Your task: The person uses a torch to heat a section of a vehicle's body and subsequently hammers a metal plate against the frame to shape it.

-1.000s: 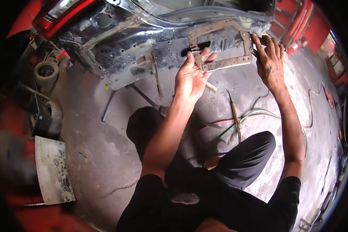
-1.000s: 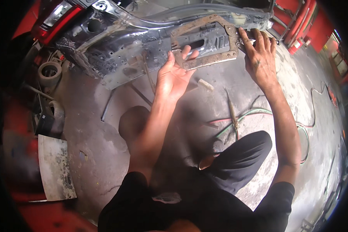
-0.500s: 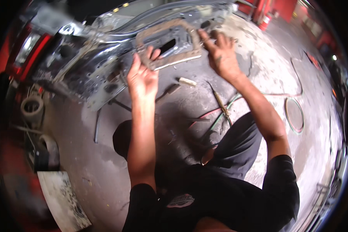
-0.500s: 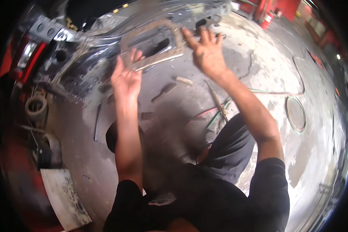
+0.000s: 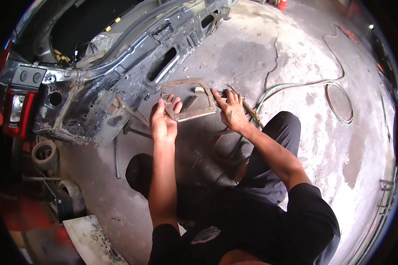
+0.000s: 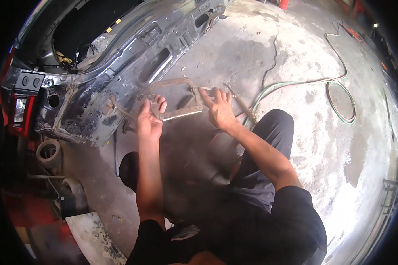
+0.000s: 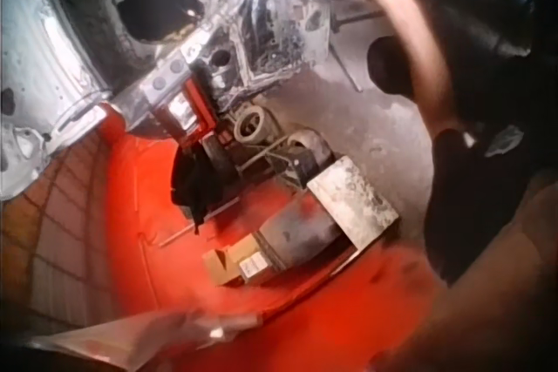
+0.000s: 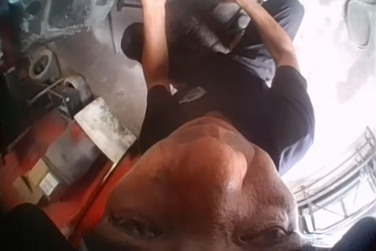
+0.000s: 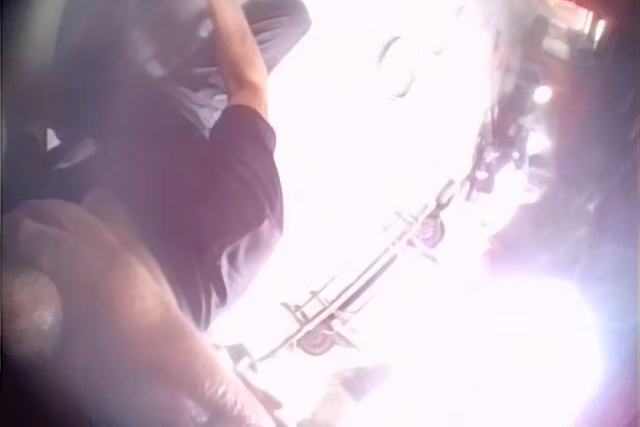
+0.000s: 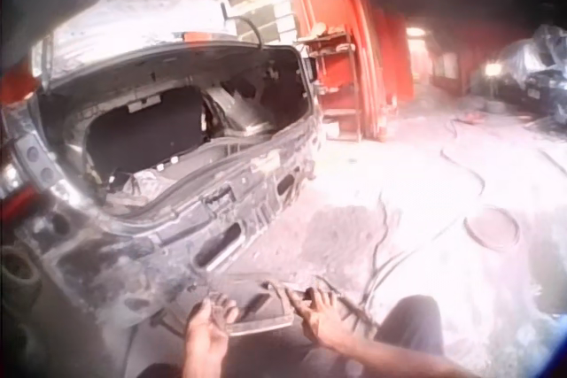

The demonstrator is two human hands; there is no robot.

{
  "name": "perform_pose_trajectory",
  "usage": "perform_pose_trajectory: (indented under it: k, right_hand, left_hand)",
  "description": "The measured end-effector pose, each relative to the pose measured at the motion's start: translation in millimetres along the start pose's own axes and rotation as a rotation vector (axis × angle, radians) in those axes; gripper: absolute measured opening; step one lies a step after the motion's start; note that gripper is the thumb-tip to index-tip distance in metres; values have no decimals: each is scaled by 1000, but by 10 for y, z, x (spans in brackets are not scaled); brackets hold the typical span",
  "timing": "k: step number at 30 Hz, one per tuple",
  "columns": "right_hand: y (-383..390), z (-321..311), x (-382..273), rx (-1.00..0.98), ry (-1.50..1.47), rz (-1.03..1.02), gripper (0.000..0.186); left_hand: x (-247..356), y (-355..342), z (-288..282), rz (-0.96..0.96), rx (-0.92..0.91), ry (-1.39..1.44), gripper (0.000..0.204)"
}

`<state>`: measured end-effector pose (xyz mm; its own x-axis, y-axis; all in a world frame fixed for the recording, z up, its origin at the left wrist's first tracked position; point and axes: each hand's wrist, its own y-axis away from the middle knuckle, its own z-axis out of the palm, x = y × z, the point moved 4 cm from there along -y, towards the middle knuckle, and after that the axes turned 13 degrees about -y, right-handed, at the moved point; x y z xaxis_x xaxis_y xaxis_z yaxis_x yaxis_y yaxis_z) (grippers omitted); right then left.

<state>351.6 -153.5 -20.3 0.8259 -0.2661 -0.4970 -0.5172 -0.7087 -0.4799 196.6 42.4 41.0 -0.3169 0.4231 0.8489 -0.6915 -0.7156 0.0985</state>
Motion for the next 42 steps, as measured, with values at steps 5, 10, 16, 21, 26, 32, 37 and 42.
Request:
perform_pose_trajectory:
  k: [5,10,16,21,26,32,37,42]
  right_hand:
    - [284,246,247,-85,-102,119,94]
    - [281,193,270,0,-117,59,85]
    - [287,192,173,15,-181,36,76]
    - [311,145,193,11,-201,13,77]
    - [300,64,148,41,-178,-1,77]
    - [235,11,87,63,-133,-29,77]
    - [212,61,37,56,-132,-61,75]
    - [197,60,5,58,-148,-93,74]
  left_hand:
    - [-301,-78,-34,4,-6,48,17]
    - [-331,-19,136,-46,1,162,17]
    - [-288,147,102,-44,4,139,16]
    - [-247,220,88,-20,-123,90,17]
    - [-250,289,81,-41,-97,-3,20]
    - [-235,336,-15,-103,-163,-24,24]
    - [-204,380,-73,-29,-108,-40,23]
    - [-207,491,-132,-39,-120,11,30]
